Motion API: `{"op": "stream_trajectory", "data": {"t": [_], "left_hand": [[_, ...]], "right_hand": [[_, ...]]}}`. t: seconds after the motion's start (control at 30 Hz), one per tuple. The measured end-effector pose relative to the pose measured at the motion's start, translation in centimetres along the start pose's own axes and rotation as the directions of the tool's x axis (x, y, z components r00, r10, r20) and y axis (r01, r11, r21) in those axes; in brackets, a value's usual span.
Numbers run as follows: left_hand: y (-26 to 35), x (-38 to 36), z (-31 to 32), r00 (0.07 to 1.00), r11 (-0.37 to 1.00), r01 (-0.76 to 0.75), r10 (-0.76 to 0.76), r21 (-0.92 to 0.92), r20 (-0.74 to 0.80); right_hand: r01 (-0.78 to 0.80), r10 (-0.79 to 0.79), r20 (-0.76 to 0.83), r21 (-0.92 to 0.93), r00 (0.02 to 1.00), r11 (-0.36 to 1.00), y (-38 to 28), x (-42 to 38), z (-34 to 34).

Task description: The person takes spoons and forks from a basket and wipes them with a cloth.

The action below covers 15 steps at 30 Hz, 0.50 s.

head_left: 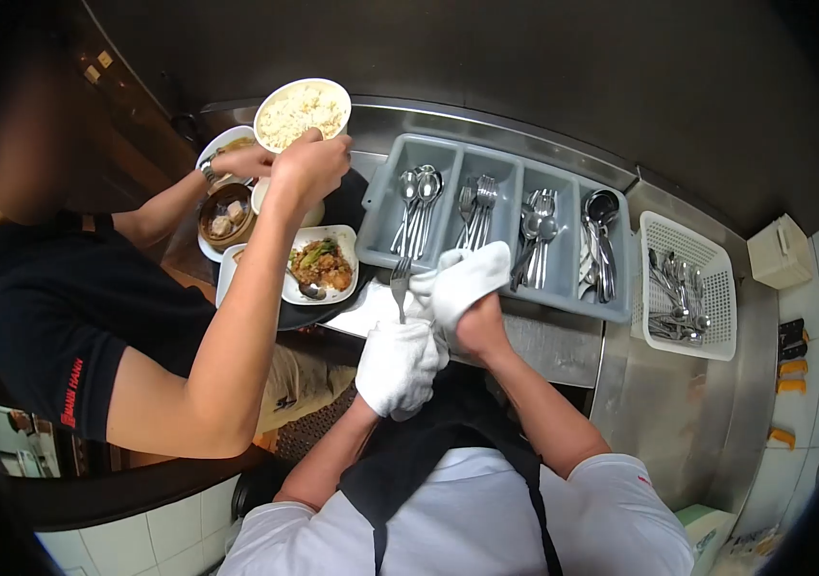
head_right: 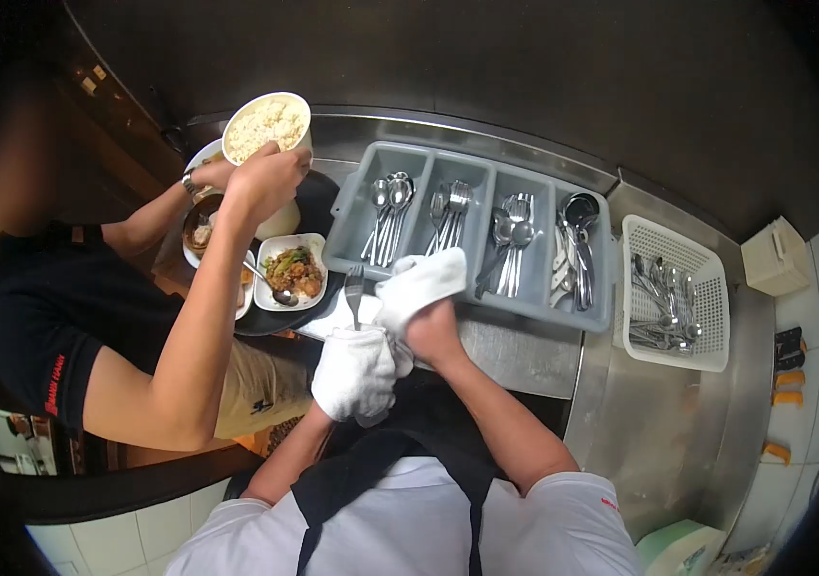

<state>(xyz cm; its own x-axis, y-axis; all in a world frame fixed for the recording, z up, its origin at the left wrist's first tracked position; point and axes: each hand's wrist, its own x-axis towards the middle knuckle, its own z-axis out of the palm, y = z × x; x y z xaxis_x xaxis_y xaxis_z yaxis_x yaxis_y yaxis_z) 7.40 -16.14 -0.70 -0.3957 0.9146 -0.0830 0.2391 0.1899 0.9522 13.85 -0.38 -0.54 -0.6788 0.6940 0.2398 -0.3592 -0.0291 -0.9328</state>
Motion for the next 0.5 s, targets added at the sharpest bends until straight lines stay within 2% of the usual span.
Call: {"op": "stream_trajectory", "data": {"t": [0.03, 0.07, 0.13, 0.17, 0.2, 0.23, 0.3, 0.33, 0.37, 0.4, 0.47, 0.5], "left_hand": [[0.4, 0.3, -0.1, 1.0, 0.983, -0.018, 0.014, 0.184, 0.026], [0.6, 0.4, 0.1, 0.998, 0.932, -0.042, 0.024, 0.36, 0.054], [0.6, 0.3, 1.4, 0.999, 0.977, -0.006, -0.004, 0.212, 0.045], [0.7, 0.1, 2.0, 0.999, 0.99, 0.012, -0.018, 0.141, 0.041], [1.1, 0.4, 2.0, 0.971, 0.87, -0.237, 0.219, 0.432, 0.09], [1.5, 0.6, 2.0, 0.886, 0.607, -0.407, 0.443, 0.683, 0.134], [3.5, 2.6, 2.4, 0.94, 0.649, -0.329, 0.292, 0.686, 0.175], [4.4, 3.4, 2.7, 0.958, 0.665, -0.286, 0.215, 0.69, 0.189], [4.9, 3.8, 2.8, 0.925, 0.505, -0.356, 0.31, 0.786, 0.219], [5.4, 4.1, 2.9, 0.881, 0.324, -0.401, 0.393, 0.857, 0.263], [6.5, 3.8, 3.0, 0.773, -0.066, -0.413, 0.501, 0.908, 0.389], [8.1, 3.1, 2.4, 0.676, -0.447, -0.242, 0.559, 0.861, 0.48]], "right_hand": [[0.194, -0.218, -0.03, -0.351, 0.976, 0.916, 0.0, -0.7, 0.1], [0.156, -0.198, -0.082, -0.358, 0.977, 0.92, -0.2, -0.4, -0.5], [0.084, -0.162, -0.191, -0.362, 0.968, 0.929, -1.1, 1.4, -2.1], [-0.039, -0.052, -0.324, -0.27, 0.945, 0.962, -3.6, 2.0, -2.4], [-0.156, 0.143, -0.476, 0.014, 0.868, 0.988, -2.7, 2.7, -3.6], [-0.306, 0.319, -0.461, 0.105, 0.828, 0.946, -3.4, 2.3, -4.2], [-0.285, 0.208, -0.461, -0.105, 0.863, 0.953, -2.0, 0.2, -3.8], [-0.101, -0.074, -0.402, -0.396, 0.913, 0.913, 0.1, -1.6, -2.7], [-0.221, 0.17, -0.254, -0.185, 0.952, 0.958, -1.2, -3.2, -2.0], [-0.309, 0.307, -0.252, 0.031, 0.918, 0.951, -1.1, -2.9, -2.7], [-0.443, 0.559, -0.158, 0.453, 0.814, 0.774, -0.8, -1.3, -5.8], [-0.475, 0.539, -0.018, 0.449, 0.842, 0.757, -1.1, -0.2, -7.6]]}}
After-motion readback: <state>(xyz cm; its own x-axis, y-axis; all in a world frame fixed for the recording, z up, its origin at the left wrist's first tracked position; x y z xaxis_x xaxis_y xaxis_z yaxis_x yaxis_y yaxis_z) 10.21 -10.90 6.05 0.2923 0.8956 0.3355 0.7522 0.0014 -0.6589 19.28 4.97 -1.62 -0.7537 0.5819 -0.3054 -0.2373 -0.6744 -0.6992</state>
